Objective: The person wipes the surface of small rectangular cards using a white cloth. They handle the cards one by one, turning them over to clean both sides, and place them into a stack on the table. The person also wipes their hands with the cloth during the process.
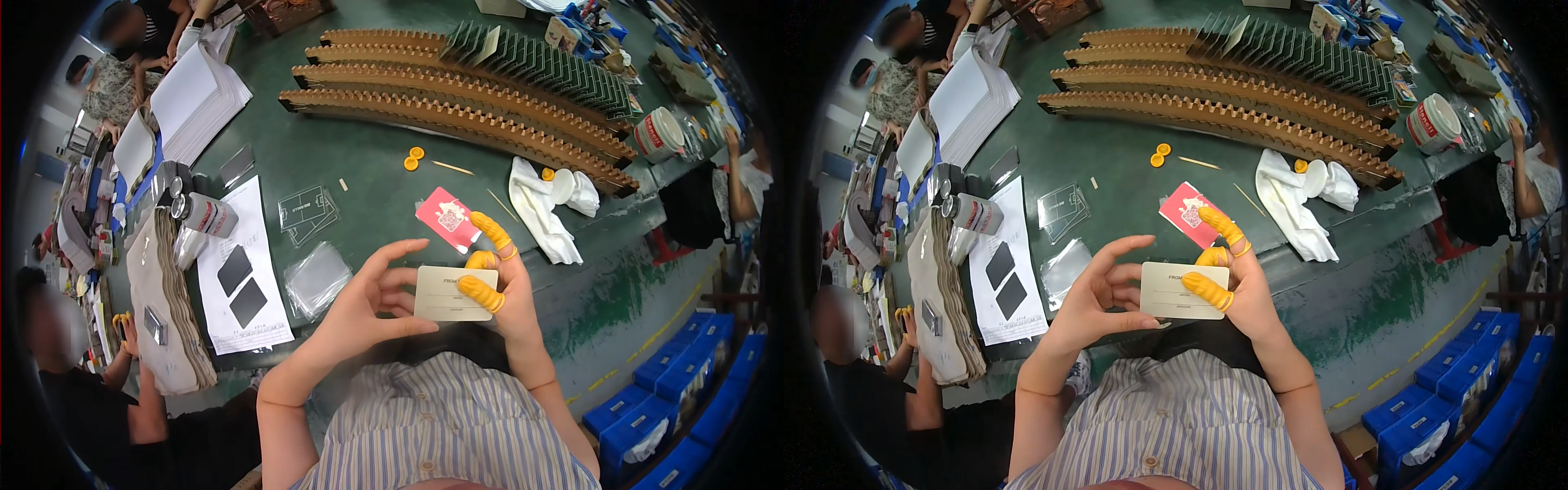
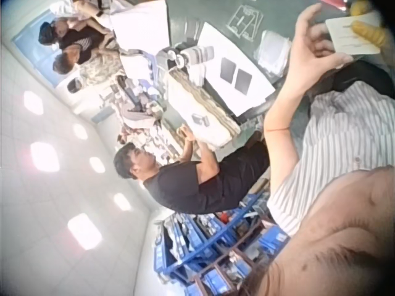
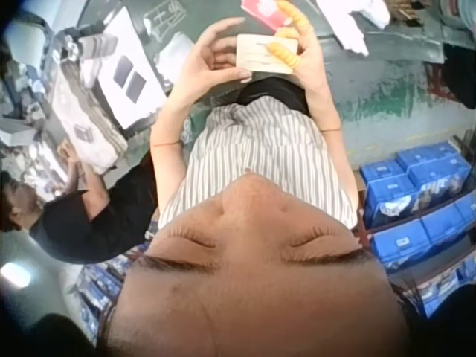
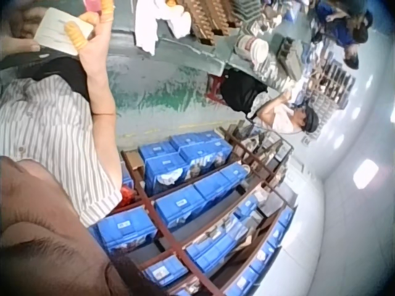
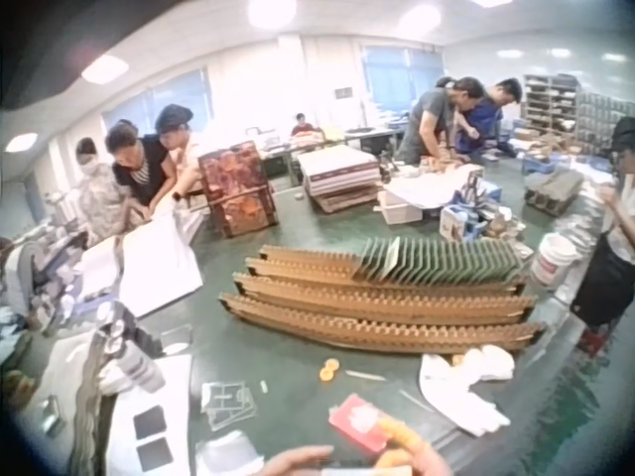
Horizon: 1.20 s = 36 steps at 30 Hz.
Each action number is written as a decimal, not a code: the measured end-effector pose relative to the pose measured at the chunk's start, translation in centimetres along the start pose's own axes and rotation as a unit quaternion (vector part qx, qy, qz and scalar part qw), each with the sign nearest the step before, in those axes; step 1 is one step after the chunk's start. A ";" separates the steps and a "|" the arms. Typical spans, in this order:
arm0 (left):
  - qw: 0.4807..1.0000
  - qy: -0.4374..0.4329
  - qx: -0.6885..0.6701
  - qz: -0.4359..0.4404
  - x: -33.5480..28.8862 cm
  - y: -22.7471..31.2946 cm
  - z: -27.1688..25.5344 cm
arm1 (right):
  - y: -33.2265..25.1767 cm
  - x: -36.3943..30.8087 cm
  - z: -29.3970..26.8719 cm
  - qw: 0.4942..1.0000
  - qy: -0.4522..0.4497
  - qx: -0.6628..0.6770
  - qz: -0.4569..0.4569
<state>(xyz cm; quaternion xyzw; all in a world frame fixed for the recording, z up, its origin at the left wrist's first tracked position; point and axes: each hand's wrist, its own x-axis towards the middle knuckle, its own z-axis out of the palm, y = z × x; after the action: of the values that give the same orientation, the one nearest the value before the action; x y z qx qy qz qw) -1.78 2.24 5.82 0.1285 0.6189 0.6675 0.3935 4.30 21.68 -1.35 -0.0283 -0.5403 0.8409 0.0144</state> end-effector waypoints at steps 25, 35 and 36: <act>0.998 -0.028 -0.041 0.024 3.1 -0.7 0.3 | -2.8 0.9 -1.4 0.988 0.052 -0.063 -0.128; 0.995 0.051 -0.045 0.077 2.3 -1.5 1.7 | -2.1 0.8 -0.6 0.991 0.027 -0.065 -0.115; 0.994 0.059 -0.055 0.075 2.3 -1.8 1.8 | -1.9 0.7 -0.5 0.990 0.020 -0.068 -0.118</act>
<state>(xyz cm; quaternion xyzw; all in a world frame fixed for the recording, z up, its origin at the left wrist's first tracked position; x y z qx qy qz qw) -1.49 4.99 3.76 0.1130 0.5917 0.7348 0.3118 3.65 22.93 0.15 0.0179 -0.5955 0.7938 0.1222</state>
